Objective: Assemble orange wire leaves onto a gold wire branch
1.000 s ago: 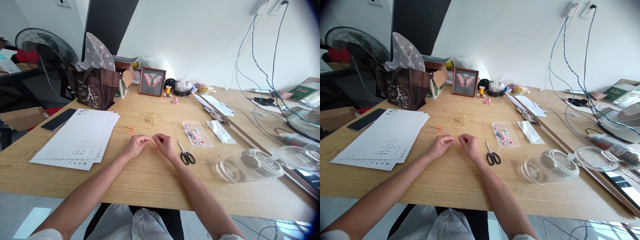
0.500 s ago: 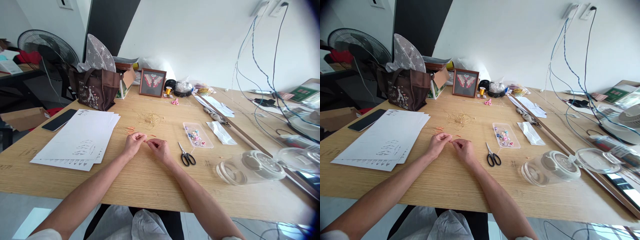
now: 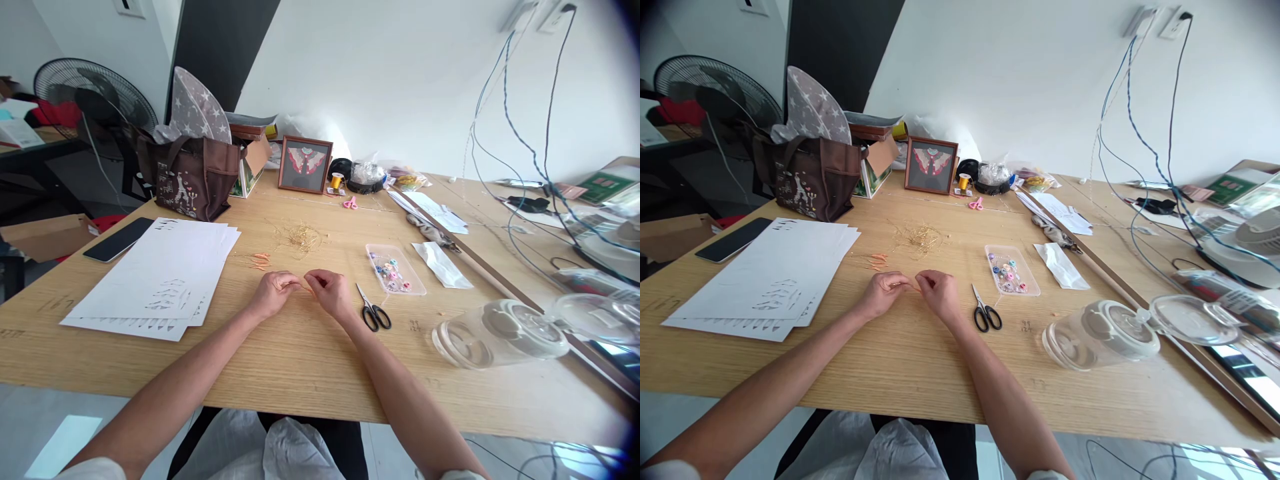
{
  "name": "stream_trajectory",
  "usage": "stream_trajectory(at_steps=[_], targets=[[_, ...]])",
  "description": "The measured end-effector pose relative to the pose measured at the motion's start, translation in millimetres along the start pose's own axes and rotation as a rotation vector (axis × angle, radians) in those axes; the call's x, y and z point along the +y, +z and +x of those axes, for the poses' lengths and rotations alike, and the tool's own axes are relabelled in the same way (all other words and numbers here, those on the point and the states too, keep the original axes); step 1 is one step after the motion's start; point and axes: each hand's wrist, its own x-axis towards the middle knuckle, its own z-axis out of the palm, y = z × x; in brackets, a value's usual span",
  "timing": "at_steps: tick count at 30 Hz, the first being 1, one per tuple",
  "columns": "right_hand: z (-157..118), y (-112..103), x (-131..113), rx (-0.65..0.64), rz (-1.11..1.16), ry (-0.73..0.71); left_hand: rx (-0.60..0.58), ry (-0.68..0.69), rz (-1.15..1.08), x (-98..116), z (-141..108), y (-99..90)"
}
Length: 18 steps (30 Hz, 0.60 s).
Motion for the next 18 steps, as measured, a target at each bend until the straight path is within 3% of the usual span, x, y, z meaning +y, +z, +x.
stream_trajectory(at_steps=[5, 11, 14, 18], targets=[[4, -3, 8, -0.128, 0.265, 0.181, 0.08, -0.17, -0.328, 5, 2, -0.9], [-1, 9, 0, -0.116, 0.294, 0.105, 0.233, -0.258, -0.605, 7, 3, 1.4], [-5, 15, -5, -0.09, 0.269, 0.104, 0.262, -0.283, -0.606, 6, 2, 3.0], [-7, 20, -5, -0.059, 0.22, 0.117, 0.286, -0.273, -0.451, 2, 1, 3.2]])
